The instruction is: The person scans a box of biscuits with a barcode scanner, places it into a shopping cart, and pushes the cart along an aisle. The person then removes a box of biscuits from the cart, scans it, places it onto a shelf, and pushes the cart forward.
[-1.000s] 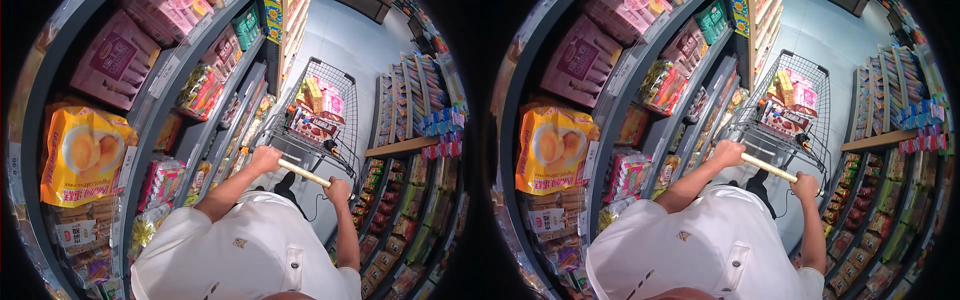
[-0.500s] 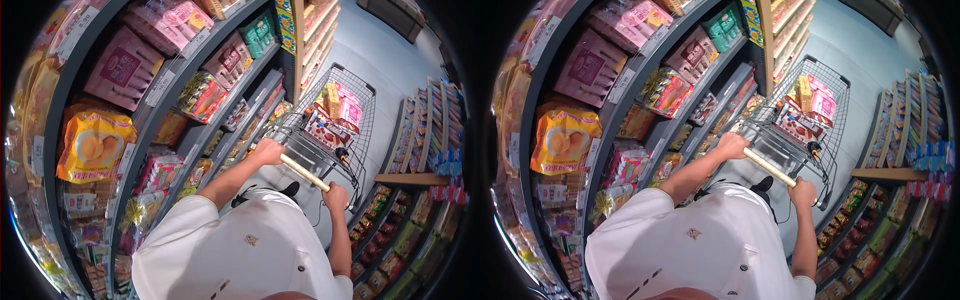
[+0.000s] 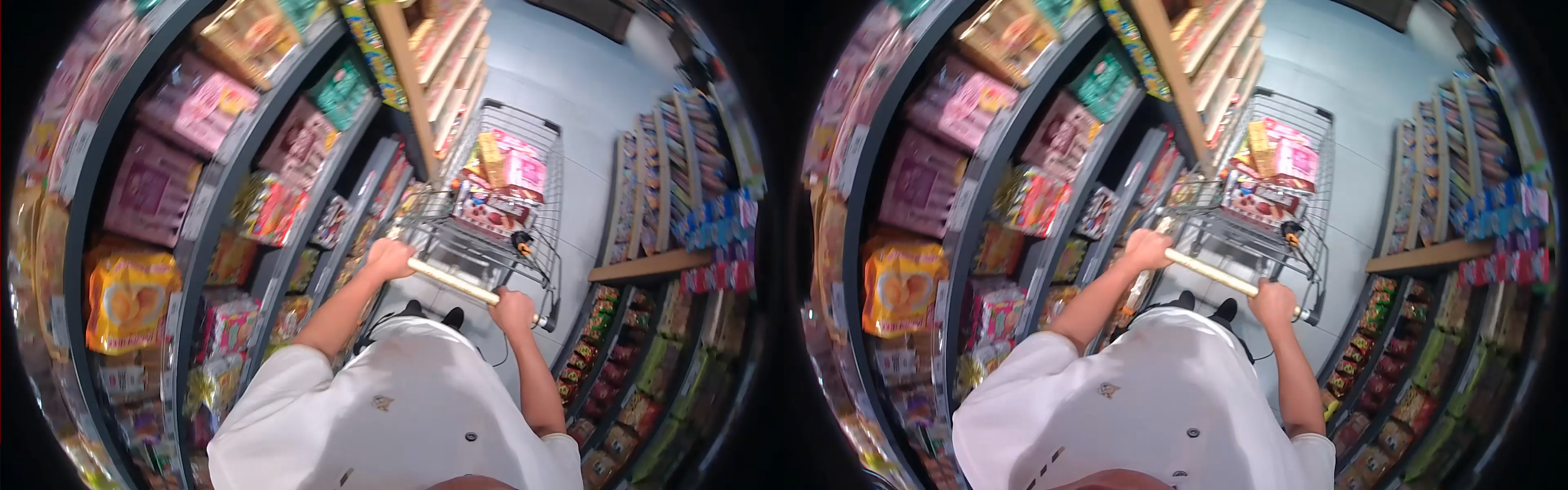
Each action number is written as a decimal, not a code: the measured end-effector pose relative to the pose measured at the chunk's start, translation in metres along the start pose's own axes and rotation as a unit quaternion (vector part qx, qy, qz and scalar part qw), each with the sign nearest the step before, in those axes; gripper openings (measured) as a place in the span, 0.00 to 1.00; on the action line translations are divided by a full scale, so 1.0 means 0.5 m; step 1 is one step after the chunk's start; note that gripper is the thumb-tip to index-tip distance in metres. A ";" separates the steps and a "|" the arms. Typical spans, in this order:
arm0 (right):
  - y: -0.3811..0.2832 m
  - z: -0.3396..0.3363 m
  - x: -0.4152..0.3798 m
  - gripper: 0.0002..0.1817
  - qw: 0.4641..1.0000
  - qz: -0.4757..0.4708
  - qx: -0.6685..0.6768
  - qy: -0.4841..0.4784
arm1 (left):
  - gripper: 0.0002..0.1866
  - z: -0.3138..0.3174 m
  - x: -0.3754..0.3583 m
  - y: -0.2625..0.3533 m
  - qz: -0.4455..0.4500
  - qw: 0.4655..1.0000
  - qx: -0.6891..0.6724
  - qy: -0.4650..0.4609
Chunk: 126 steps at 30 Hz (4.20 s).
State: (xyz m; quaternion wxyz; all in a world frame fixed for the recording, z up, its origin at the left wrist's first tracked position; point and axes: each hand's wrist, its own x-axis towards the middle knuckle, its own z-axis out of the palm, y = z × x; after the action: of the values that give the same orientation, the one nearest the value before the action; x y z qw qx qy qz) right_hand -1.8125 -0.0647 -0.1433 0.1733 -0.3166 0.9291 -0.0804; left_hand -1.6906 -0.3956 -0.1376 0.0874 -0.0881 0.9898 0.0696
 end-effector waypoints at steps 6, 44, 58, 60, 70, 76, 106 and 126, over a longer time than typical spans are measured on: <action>0.021 -0.012 0.035 0.14 1.000 -0.011 0.019 0.016 | 0.17 -0.003 0.043 -0.006 0.013 1.000 0.001 0.022; 0.111 -0.138 0.427 0.15 0.995 0.041 -0.073 0.059 | 0.10 -0.082 0.466 -0.094 0.053 0.994 -0.092 0.028; 0.112 -0.166 0.490 0.14 0.994 0.052 -0.074 0.063 | 0.09 -0.098 0.532 -0.126 0.082 0.989 -0.116 0.038; 0.112 -0.165 0.505 0.15 0.994 0.048 -0.071 0.060 | 0.09 -0.098 0.544 -0.131 0.071 0.990 -0.116 0.040; 0.143 -0.185 0.545 0.15 0.996 0.037 -0.053 0.067 | 0.13 -0.111 0.598 -0.115 0.054 0.994 -0.089 0.037; 0.172 -0.188 0.576 0.15 0.997 0.033 -0.048 0.054 | 0.14 -0.102 0.630 -0.113 0.063 0.993 -0.074 0.063; 0.235 -0.251 0.665 0.15 1.000 -0.009 -0.017 -0.023 | 0.16 -0.161 0.731 -0.061 -0.026 0.997 -0.016 -0.064; 0.224 -0.246 0.648 0.16 0.999 -0.043 0.010 -0.026 | 0.16 -0.152 0.721 -0.067 -0.041 0.993 -0.012 -0.110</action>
State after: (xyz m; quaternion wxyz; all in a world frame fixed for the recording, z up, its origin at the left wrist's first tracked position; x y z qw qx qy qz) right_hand -2.1605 -0.1712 -0.1461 0.1971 -0.3568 0.9089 -0.0887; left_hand -2.0457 -0.4986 -0.1343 0.1977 -0.1211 0.9688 0.0873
